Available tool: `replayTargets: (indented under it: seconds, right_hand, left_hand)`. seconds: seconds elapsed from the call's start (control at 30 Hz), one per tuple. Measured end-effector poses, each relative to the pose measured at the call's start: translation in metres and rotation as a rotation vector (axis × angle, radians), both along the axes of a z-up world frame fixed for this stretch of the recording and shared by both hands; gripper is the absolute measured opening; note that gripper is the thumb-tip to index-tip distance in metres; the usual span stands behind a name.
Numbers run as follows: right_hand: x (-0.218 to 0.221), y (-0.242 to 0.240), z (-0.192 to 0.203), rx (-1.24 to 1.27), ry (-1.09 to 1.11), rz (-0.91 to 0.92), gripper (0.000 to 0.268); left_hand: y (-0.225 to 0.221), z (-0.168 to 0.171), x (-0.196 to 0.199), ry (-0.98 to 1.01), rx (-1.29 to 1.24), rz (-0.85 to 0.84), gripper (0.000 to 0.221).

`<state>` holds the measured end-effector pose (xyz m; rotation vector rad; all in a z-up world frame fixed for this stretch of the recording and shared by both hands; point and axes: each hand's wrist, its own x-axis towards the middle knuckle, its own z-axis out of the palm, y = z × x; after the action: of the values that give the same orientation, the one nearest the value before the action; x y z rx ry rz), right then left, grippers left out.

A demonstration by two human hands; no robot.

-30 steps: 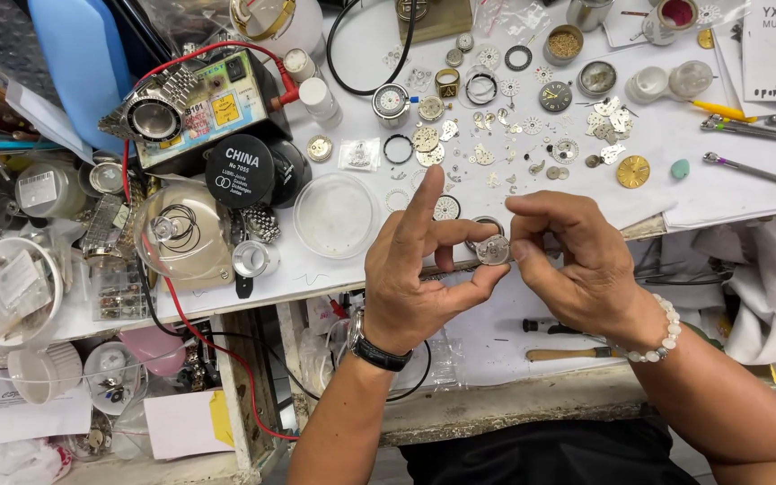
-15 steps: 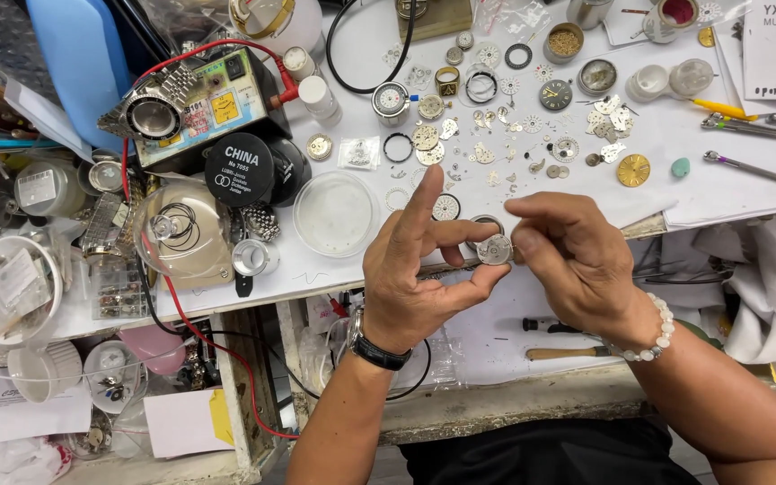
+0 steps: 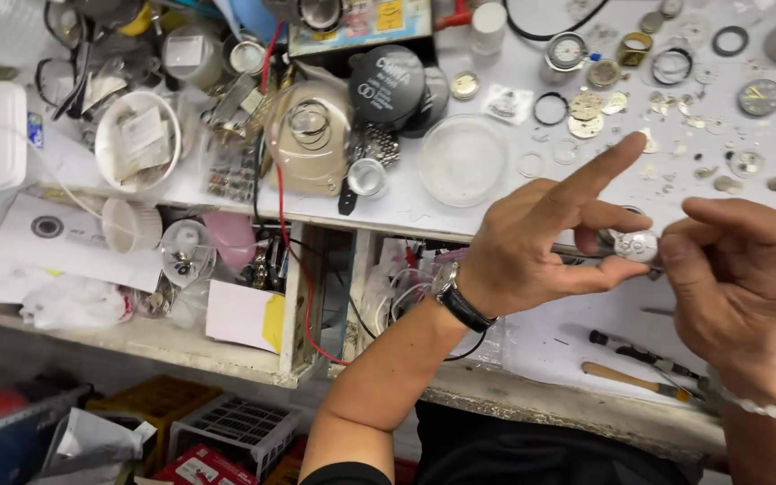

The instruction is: Repairing and assembling tiny components of a watch movement on a cluttered workbench.

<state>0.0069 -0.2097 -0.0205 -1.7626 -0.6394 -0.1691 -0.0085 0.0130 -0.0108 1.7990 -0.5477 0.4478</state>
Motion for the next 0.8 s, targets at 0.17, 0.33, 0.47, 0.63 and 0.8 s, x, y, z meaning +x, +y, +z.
replayTargets:
  seconds: [0.17, 0.33, 0.47, 0.63, 0.8]
  right_hand:
    - [-0.001, -0.009, -0.008, 0.028, 0.092, -0.034, 0.034]
    - [-0.002, -0.007, -0.002, -0.004, 0.044, -0.057, 0.024]
    - [0.001, 0.001, 0.013, -0.03, -0.011, -0.054, 0.021]
    - [0.0, -0.001, 0.011, -0.006, 0.069, -0.05, 0.031]
    - [-0.004, 0.004, 0.035, 0.126, 0.243, 0.069, 0.058]
  left_hand:
    - [0.0, 0.0, -0.002, 0.087, -0.067, -0.059, 0.102]
    - [0.0, -0.006, 0.003, 0.079, -0.122, -0.155, 0.096]
    - [-0.002, -0.002, 0.006, 0.029, -0.104, -0.159, 0.091]
    - [-0.006, 0.01, 0.004, 0.084, -0.09, -0.089, 0.096]
    - [-0.011, 0.012, 0.004, -0.001, -0.084, -0.08, 0.089]
